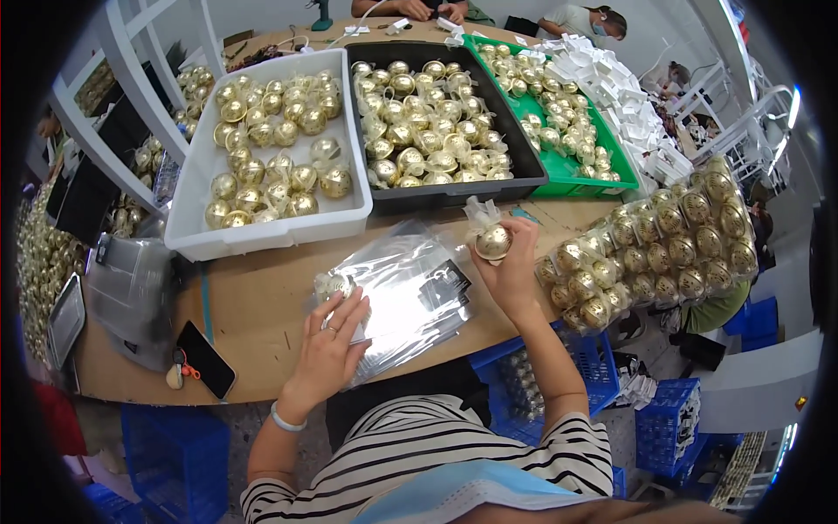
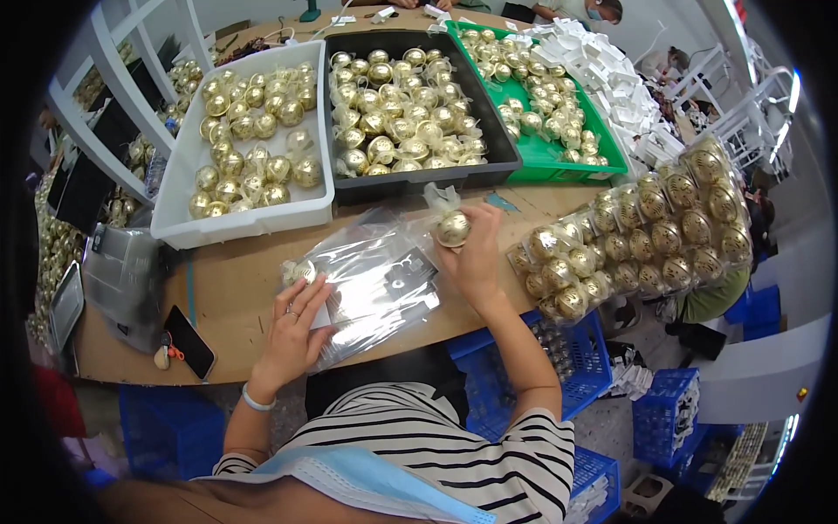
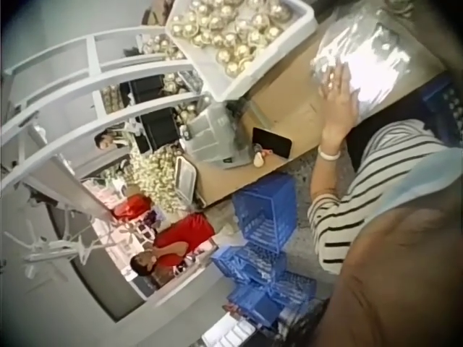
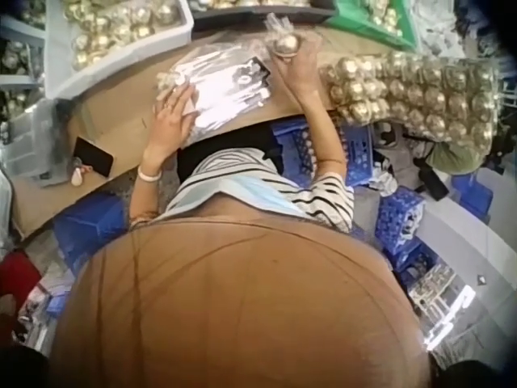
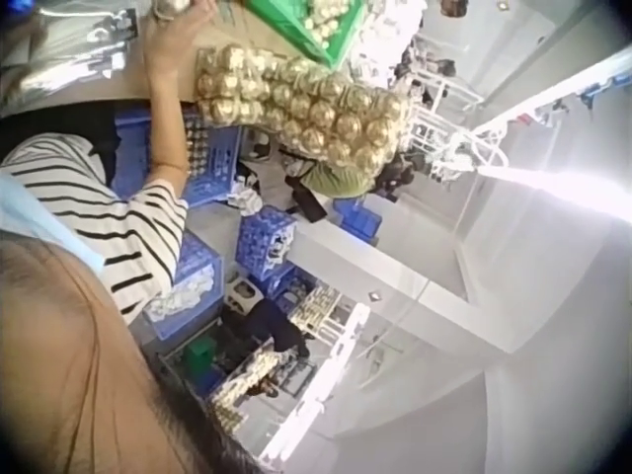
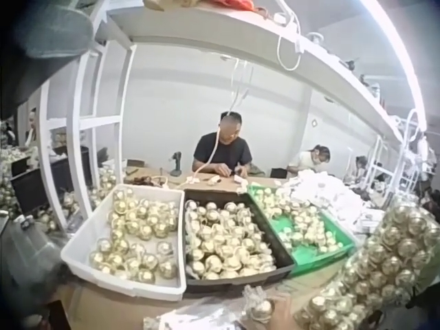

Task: Manually packaging gold-colored spherical ornaments into small plastic bags at a workstation.

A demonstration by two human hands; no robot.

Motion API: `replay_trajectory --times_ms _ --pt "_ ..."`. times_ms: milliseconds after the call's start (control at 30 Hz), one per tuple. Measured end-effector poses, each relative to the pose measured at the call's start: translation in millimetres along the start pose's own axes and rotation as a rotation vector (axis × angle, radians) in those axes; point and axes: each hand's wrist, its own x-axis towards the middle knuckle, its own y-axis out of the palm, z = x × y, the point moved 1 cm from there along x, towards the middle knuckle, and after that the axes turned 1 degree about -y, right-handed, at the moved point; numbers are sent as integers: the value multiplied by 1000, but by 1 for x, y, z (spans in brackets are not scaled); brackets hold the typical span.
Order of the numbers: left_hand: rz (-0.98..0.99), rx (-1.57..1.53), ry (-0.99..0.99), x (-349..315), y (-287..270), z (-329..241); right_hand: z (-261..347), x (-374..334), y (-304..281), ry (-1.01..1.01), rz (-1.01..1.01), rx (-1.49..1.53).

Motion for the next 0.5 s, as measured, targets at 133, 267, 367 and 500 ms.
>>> replay_trajectory --times_ms 133,267,367,500 --pt "-51 -60 -2 1 -2 6 15 -13 -8 254 217 92" --pt "-65 -165 3 2 0 17 26 -17 10 380 928 921" --pt "-56 -191 19 5 1 20 38 -10 42 270 1026 1000" --pt "-73 -175 38 -1 7 18 72 -9 77 347 1159 1118"
